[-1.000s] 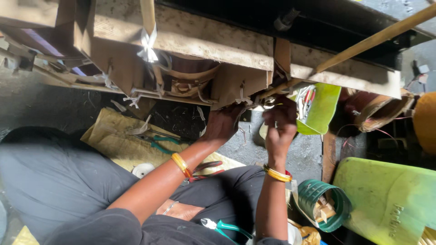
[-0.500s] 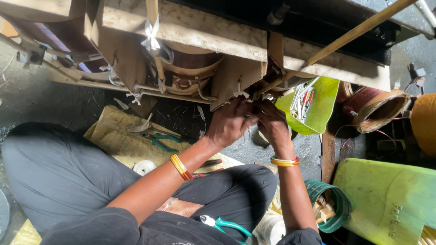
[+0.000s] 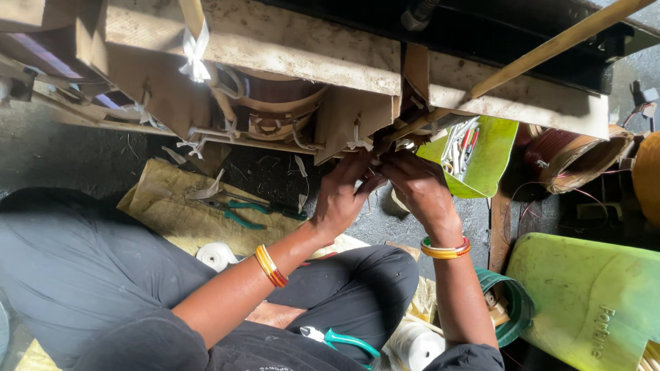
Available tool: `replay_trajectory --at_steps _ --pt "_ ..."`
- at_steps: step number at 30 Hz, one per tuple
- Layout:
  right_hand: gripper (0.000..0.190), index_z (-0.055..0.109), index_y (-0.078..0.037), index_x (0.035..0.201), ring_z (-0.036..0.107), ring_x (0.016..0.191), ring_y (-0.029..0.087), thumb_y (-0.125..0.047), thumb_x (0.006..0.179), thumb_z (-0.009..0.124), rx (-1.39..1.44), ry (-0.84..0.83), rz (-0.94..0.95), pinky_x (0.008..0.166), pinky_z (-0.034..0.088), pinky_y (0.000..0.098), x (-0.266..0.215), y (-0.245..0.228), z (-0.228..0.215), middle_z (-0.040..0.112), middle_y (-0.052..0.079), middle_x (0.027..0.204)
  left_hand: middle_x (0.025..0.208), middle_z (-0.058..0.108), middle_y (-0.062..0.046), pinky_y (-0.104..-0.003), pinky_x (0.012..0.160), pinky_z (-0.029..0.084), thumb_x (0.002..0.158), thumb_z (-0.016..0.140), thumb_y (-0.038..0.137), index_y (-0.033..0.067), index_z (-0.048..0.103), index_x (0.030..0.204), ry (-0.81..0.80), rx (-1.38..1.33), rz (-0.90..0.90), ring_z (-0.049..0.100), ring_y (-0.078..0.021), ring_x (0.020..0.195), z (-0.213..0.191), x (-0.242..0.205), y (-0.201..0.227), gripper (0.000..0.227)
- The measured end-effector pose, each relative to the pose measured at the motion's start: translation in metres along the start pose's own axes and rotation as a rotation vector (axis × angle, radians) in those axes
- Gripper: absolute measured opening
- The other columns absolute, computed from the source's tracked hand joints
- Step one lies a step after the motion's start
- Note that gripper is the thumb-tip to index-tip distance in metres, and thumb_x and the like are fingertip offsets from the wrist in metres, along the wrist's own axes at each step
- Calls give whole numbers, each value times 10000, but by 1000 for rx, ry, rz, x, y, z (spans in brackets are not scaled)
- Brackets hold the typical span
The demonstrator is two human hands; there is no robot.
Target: The person sits on the floor and repeatedly ties white cable ties around copper wire coils mounted on a wooden rack. They use pliers to tighten and trim the ties, then move to the next coil.
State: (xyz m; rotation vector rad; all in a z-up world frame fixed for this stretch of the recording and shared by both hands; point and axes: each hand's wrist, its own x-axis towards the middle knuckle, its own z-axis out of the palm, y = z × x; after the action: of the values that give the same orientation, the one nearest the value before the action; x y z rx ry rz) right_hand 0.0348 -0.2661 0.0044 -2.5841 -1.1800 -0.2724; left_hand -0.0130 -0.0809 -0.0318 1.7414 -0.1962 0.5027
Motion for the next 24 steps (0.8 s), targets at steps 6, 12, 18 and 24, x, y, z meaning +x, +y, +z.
replay_trajectory --at_steps 6,12,18,24 --pt "276 760 -63 1044 725 1010 261 58 796 737 286 65 203 889 578 346 0 2 7 753 93 1081 925 759 -83 -308 699 583 942 702 29 20 728 1042 32 -166 -261 751 -184 813 8 -9 -15 104" --pt "222 766 -59 980 778 981 216 101 843 693 638 84 525 923 610 296 9 -3 5 799 52 1030 839 735 -121 -293 629 507 998 704 35 -23 727 1008 85 -547 -620 630 -154 707 34 -16 -30 63" --pt "245 788 -70 1007 716 953 264 -27 778 714 -76 66 65 804 574 344 10 -16 0 749 90 1089 978 733 -156 -361 671 573 937 704 42 5 716 1095 3 -32 -273 748 -293 810 14 -10 -32 163" --pt "45 747 -84 846 665 783 203 -57 814 762 -397 346 -309 694 552 340 22 3 30 705 62 905 982 705 -157 -407 720 565 933 682 21 -2 660 1138 -60 45 97 709 -338 847 5 3 -40 207"
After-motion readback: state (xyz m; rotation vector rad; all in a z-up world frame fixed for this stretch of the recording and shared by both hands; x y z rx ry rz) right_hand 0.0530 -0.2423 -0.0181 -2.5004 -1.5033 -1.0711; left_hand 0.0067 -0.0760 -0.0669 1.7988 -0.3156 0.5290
